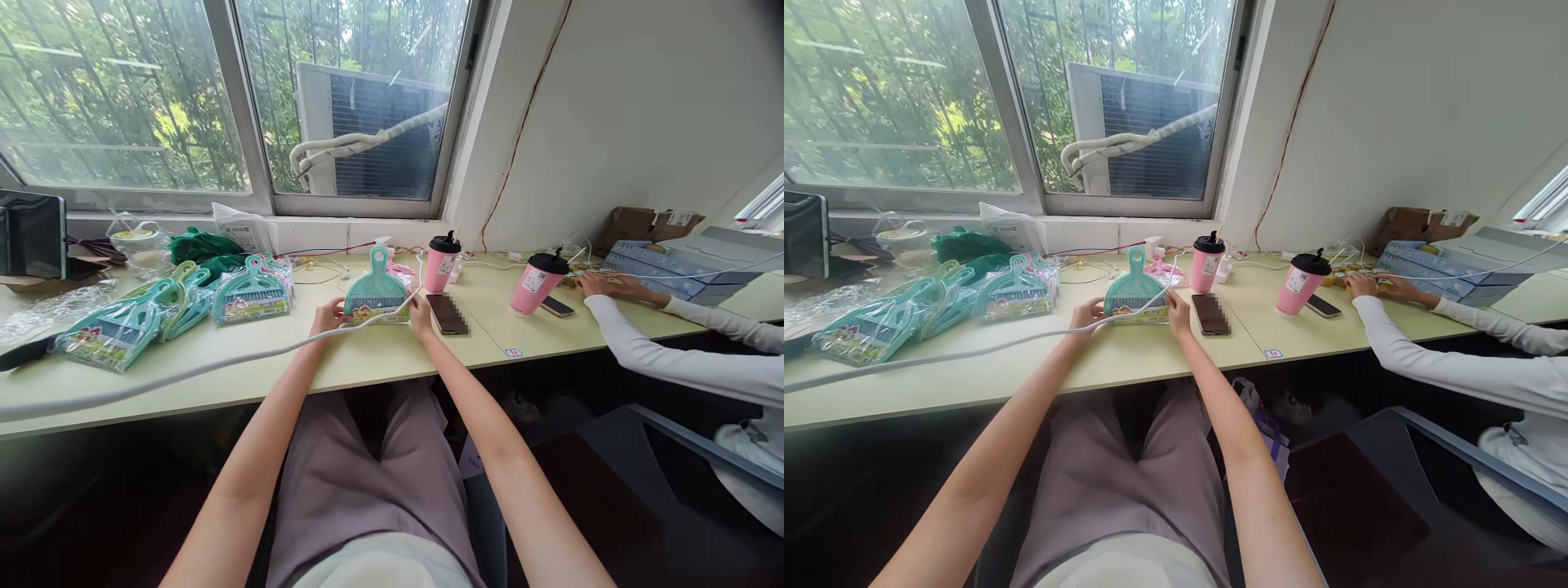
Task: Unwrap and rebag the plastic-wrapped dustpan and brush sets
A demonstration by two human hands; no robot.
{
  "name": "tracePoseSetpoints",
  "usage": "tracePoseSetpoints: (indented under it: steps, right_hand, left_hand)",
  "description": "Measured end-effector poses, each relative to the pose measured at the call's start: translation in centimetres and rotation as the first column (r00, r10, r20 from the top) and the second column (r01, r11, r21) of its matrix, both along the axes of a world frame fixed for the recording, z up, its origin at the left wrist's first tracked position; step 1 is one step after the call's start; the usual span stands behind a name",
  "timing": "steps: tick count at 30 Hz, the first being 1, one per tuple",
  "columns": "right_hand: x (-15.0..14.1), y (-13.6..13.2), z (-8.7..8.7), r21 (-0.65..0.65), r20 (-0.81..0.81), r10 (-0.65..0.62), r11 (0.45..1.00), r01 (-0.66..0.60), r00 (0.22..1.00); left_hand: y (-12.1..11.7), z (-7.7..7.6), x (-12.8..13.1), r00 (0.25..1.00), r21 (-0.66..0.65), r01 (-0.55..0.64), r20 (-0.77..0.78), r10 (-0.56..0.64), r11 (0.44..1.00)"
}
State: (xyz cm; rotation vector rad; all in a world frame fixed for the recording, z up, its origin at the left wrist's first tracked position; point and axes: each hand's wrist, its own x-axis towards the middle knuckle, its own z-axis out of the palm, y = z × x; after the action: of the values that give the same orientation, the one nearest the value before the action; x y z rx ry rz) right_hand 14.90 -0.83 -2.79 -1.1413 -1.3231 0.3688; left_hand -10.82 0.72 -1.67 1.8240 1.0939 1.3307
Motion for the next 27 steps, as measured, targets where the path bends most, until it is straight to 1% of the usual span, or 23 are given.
tracePoseSetpoints:
  steps: [3, 6, 10, 12, 13, 15, 17, 18, 20, 22, 27]
  right_hand:
    - [0.1, -0.7, 0.7, 0.012, -0.037, 0.03, 0.999, -0.029, 0.999]
    - [-0.1, -1.3, 1.2, -0.064, -0.026, 0.076, 0.995, -0.077, 0.997]
    - [0.1, -1.5, 1.0, -0.087, 0.019, 0.04, 0.996, -0.038, 0.999]
    - [0.4, -1.6, 0.7, -0.109, 0.071, 0.038, 0.994, -0.03, 0.997]
    - [0.5, -1.7, 0.6, -0.129, 0.111, 0.024, 0.992, -0.009, 0.994]
    - [0.8, -1.9, 0.3, -0.171, 0.206, -0.036, 0.983, 0.073, 0.978]
    - [1.1, -2.0, 0.2, -0.213, 0.292, -0.093, 0.964, 0.159, 0.952]
    - [1.1, -2.0, 0.2, -0.237, 0.322, -0.096, 0.955, 0.178, 0.942]
    - [1.3, -1.9, 0.2, -0.271, 0.34, -0.059, 0.95, 0.158, 0.938]
    - [1.4, -1.8, 0.1, -0.278, 0.312, -0.015, 0.955, 0.106, 0.95]
    - [1.6, -1.9, -0.2, -0.245, 0.218, 0.074, 0.969, -0.019, 0.973]
  left_hand:
    - [-0.4, 0.2, 0.0, 0.999, 0.034, -0.014, -0.035, 0.016, 0.999]
    - [-0.5, 0.2, -0.2, 0.994, 0.019, -0.044, -0.1, 0.046, 0.999]
    - [-0.4, 0.0, -0.3, 0.989, 0.006, -0.033, -0.145, 0.033, 0.999]
    - [-0.3, -0.2, -0.3, 0.988, 0.004, -0.027, -0.154, 0.027, 1.0]
    - [-0.3, -0.3, -0.3, 0.987, 0.001, -0.026, -0.161, 0.025, 1.0]
    - [-0.4, -0.5, -0.3, 0.98, 0.008, -0.018, -0.198, 0.02, 1.0]
    - [-0.3, -0.7, -0.3, 0.966, 0.039, -0.015, -0.258, 0.024, 0.999]
    - [-0.3, -0.8, -0.3, 0.958, 0.057, -0.022, -0.286, 0.037, 0.998]
    - [-0.2, -0.9, -0.4, 0.946, 0.08, -0.05, -0.317, 0.073, 0.996]
    - [0.0, -0.9, -0.4, 0.946, 0.07, -0.081, -0.308, 0.098, 0.994]
    - [0.5, -1.0, -0.5, 0.982, -0.006, -0.058, -0.178, 0.056, 0.998]
